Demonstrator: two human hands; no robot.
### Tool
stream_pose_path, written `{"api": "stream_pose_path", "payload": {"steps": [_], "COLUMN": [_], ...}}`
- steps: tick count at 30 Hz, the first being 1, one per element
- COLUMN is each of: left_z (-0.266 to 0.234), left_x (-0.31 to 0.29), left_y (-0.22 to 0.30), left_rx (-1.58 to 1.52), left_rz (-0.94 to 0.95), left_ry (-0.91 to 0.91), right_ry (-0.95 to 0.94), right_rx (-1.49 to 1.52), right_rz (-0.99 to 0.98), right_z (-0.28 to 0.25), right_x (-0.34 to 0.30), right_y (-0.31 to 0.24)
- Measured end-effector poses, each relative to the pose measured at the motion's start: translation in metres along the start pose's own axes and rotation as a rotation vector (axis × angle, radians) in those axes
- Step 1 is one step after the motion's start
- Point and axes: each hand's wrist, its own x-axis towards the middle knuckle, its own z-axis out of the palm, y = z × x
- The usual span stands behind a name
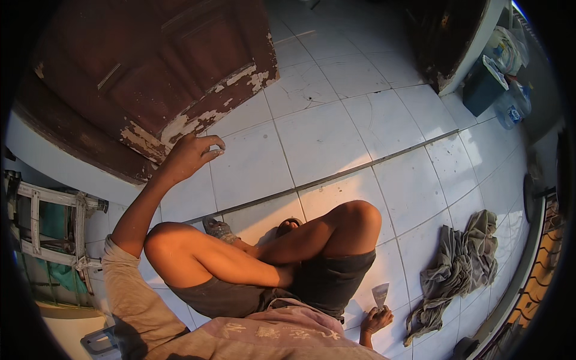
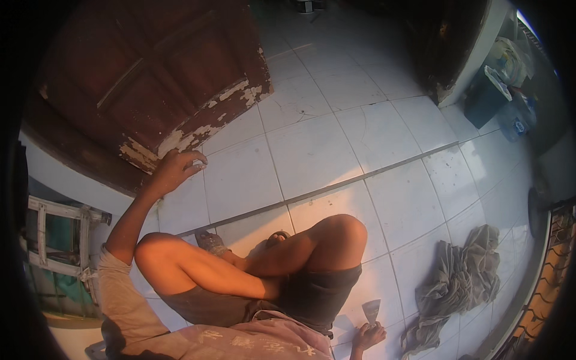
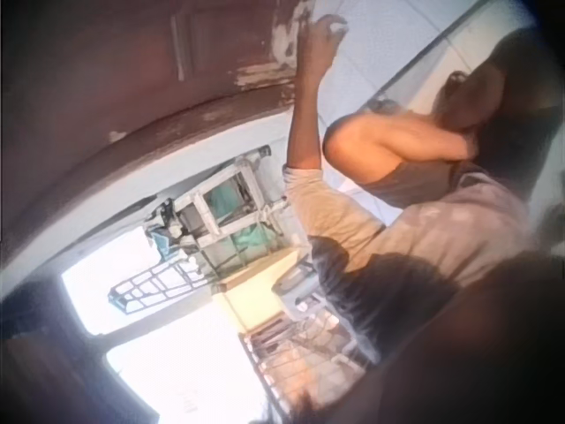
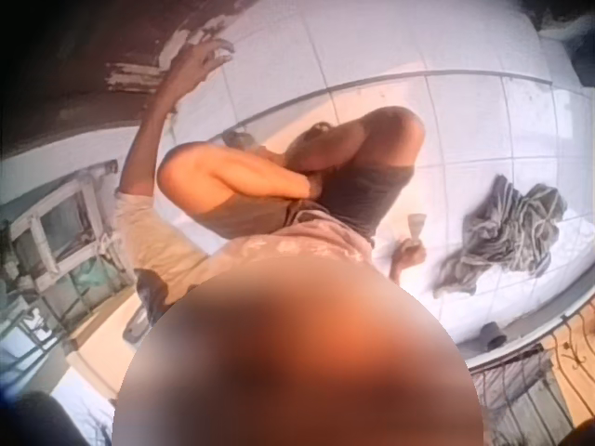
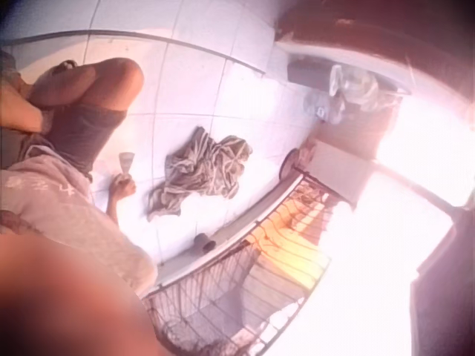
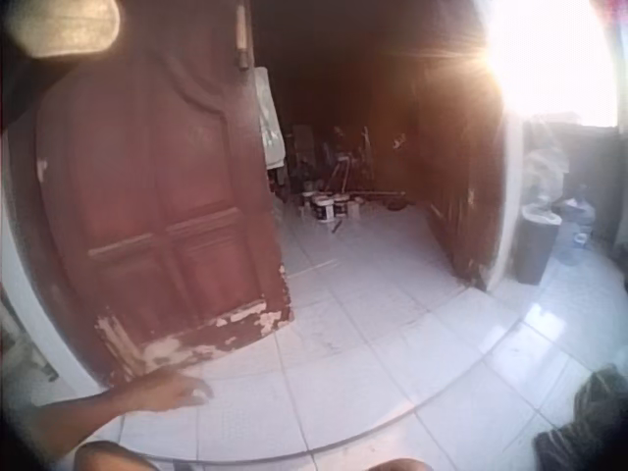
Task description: The person sits on a tiled floor and uses a metal scraper to remove material from the grout lines and tile surfaces. They move across different sections of the floor, scraping along the seams and occasionally adjusting their position.
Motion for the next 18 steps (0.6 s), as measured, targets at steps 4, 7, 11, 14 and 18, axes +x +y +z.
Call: {"api": "stream_pose_path", "payload": {"steps": [4, 7, 11, 14, 18], "left_z": [0.001, -0.01, 0.028, 0.112, 0.188], "left_x": [-0.002, 0.003, 0.017, 0.038, 0.039], "left_y": [0.0, -0.008, -0.065, -0.124, -0.11], "left_rx": [0.053, 0.006, -0.224, -0.36, -0.038], "left_rz": [0.253, 0.238, -0.058, -0.201, -0.118], "left_ry": [0.26, 0.341, 0.432, 0.324, -0.058], "right_ry": [0.133, 0.166, 0.359, 0.223, -0.177], "right_rx": [0.013, 0.655, 0.883, 1.265, 0.693], "right_rz": [0.003, 0.334, 0.095, -0.175, -0.561], "right_z": [0.007, 0.021, -0.032, -0.082, -0.11], "right_x": [0.004, 0.067, 0.196, 0.269, 0.274], "right_y": [0.016, -0.016, -0.176, -0.312, -0.48]}}
